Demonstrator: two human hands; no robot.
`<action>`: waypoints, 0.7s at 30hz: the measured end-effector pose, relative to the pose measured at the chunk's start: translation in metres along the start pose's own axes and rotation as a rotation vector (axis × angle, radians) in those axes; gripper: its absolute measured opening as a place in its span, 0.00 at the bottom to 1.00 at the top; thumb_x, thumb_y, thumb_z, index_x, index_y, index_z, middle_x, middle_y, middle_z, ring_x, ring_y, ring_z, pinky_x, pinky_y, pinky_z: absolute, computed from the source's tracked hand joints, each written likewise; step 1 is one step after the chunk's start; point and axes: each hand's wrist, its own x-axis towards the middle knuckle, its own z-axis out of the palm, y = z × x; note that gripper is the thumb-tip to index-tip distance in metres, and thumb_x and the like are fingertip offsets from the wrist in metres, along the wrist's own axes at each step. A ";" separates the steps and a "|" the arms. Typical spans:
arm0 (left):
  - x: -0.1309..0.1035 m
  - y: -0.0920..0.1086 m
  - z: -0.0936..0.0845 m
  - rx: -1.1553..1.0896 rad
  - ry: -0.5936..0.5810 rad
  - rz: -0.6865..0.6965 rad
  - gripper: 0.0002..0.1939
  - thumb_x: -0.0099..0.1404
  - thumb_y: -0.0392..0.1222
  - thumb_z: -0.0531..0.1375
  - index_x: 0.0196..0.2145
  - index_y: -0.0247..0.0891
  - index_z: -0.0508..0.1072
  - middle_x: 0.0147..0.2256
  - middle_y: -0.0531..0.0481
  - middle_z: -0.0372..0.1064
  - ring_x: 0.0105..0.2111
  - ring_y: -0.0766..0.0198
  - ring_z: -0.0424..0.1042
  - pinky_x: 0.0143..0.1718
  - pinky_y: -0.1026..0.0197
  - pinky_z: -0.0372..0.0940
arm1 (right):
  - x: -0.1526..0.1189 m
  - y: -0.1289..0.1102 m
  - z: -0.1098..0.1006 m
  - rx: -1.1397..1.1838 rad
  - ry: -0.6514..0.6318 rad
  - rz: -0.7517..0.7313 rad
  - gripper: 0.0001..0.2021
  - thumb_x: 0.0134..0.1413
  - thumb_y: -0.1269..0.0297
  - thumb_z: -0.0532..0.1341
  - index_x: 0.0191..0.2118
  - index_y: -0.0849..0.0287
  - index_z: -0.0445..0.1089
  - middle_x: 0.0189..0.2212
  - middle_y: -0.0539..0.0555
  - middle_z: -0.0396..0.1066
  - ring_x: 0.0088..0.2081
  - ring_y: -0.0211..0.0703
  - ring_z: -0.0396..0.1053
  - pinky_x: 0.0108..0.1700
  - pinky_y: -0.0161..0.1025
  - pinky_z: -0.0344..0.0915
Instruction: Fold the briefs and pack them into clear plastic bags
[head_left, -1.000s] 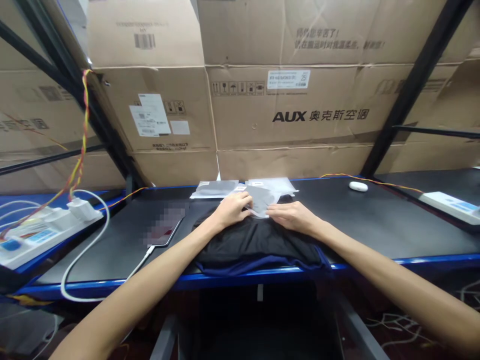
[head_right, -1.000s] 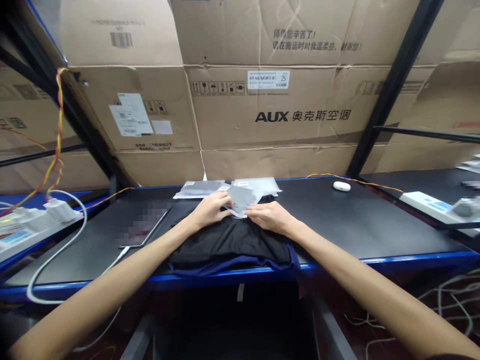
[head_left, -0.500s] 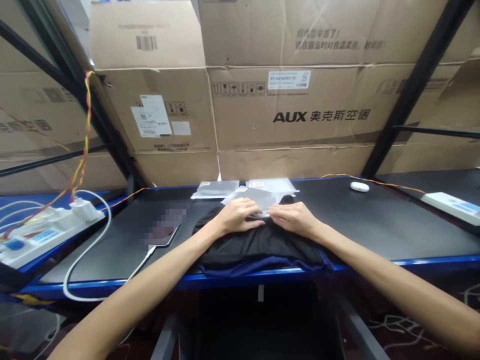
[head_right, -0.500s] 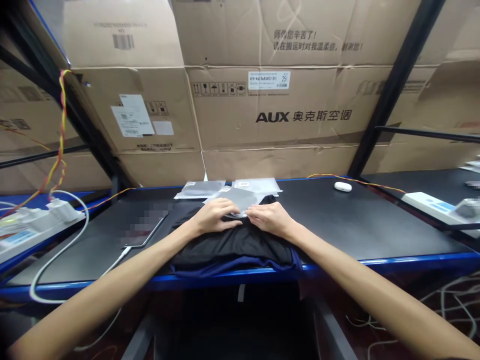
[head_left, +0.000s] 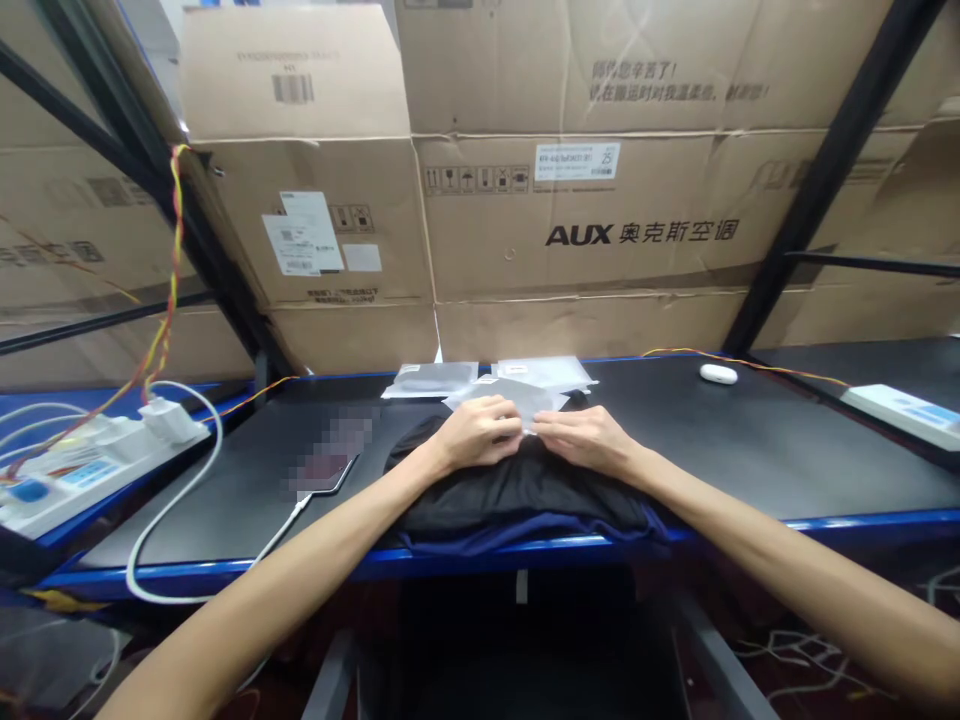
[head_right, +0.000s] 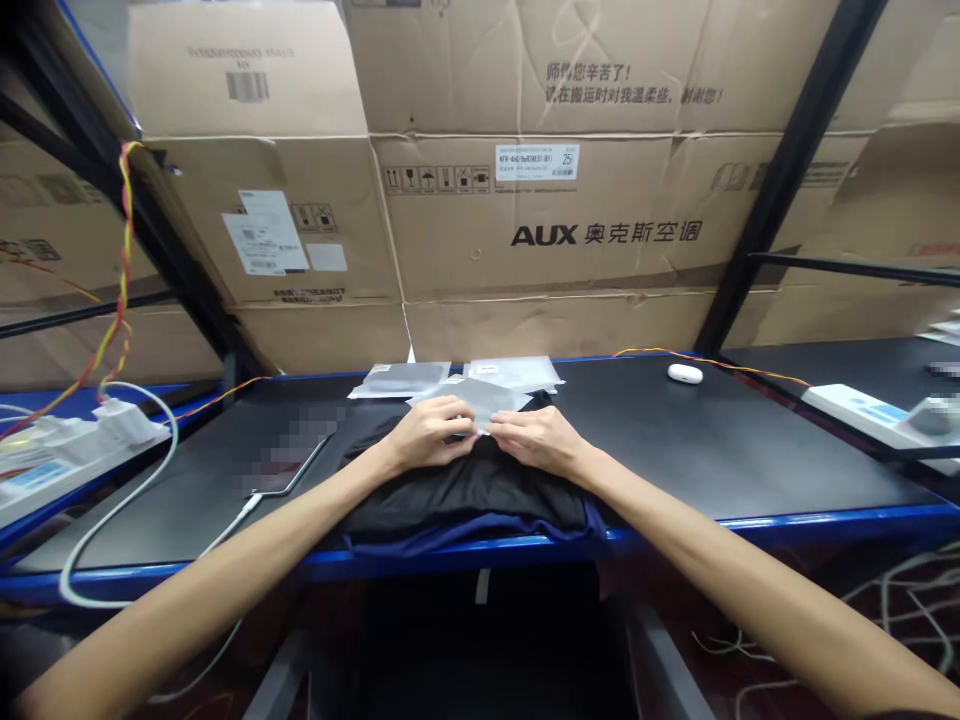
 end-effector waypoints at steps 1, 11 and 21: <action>-0.001 -0.002 -0.001 0.013 -0.007 0.000 0.08 0.68 0.38 0.57 0.31 0.38 0.73 0.35 0.48 0.74 0.34 0.63 0.71 0.37 0.61 0.66 | -0.001 0.001 0.000 0.006 0.008 0.008 0.10 0.63 0.69 0.58 0.41 0.55 0.78 0.41 0.52 0.81 0.35 0.40 0.80 0.35 0.33 0.76; -0.014 -0.028 -0.024 0.106 -0.151 -0.046 0.08 0.66 0.35 0.55 0.29 0.38 0.71 0.33 0.48 0.71 0.34 0.62 0.68 0.36 0.62 0.65 | -0.011 0.010 -0.004 0.109 -0.053 0.126 0.10 0.61 0.68 0.60 0.41 0.52 0.79 0.42 0.51 0.80 0.36 0.42 0.80 0.37 0.35 0.76; -0.034 -0.057 -0.043 0.157 -0.199 -0.247 0.07 0.62 0.37 0.57 0.27 0.39 0.70 0.33 0.49 0.71 0.35 0.62 0.69 0.36 0.62 0.64 | -0.017 0.019 -0.010 0.082 -0.016 0.289 0.09 0.58 0.65 0.61 0.37 0.51 0.80 0.39 0.49 0.80 0.35 0.44 0.80 0.37 0.36 0.77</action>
